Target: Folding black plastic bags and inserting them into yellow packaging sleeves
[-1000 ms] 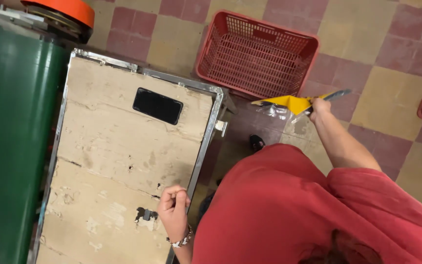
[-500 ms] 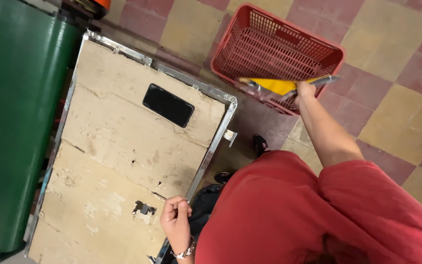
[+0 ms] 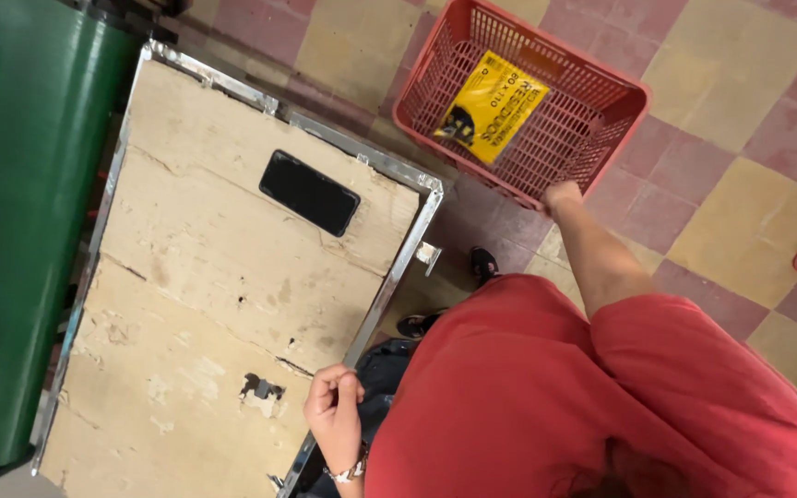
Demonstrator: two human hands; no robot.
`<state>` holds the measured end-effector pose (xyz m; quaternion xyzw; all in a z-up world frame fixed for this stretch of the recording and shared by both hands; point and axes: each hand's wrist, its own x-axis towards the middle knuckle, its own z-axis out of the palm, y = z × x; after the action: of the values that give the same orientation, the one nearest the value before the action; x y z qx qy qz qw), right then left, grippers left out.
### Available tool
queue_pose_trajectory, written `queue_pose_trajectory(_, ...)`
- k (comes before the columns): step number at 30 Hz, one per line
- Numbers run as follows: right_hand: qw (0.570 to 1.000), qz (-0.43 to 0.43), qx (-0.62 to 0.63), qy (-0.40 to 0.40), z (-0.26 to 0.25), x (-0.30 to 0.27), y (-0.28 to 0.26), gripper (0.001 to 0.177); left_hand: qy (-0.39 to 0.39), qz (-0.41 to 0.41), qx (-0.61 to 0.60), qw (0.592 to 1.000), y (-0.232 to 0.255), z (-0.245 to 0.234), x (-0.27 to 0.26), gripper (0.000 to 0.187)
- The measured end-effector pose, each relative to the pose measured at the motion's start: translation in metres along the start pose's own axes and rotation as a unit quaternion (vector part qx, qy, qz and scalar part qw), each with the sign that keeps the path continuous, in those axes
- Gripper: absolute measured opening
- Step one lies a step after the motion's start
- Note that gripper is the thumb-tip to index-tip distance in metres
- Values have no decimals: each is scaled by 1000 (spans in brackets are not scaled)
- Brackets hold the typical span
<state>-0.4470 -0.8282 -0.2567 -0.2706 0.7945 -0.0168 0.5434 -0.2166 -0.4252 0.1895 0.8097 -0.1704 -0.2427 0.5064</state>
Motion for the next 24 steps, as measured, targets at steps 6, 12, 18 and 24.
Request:
queue_pose_trajectory(6, 999, 22, -45, -17, 8, 31, 95, 7, -23, 10, 21, 999, 13, 2, -1, 18)
queue_pose_trajectory(12, 996, -70, -52, -12, -4, -40, 47, 11, -28, 11, 9, 1000, 0, 1, -5, 4)
queue_pose_trajectory(18, 959, -250, 84, 103, 5, -47, -34, 24, -19, 38, -15, 999, -19, -10, -16, 5)
queue_pose_trajectory(24, 791, -584, 182, 1, -19, -231, -173, 21, -12, 68, -45, 997, -39, -23, -29, 8)
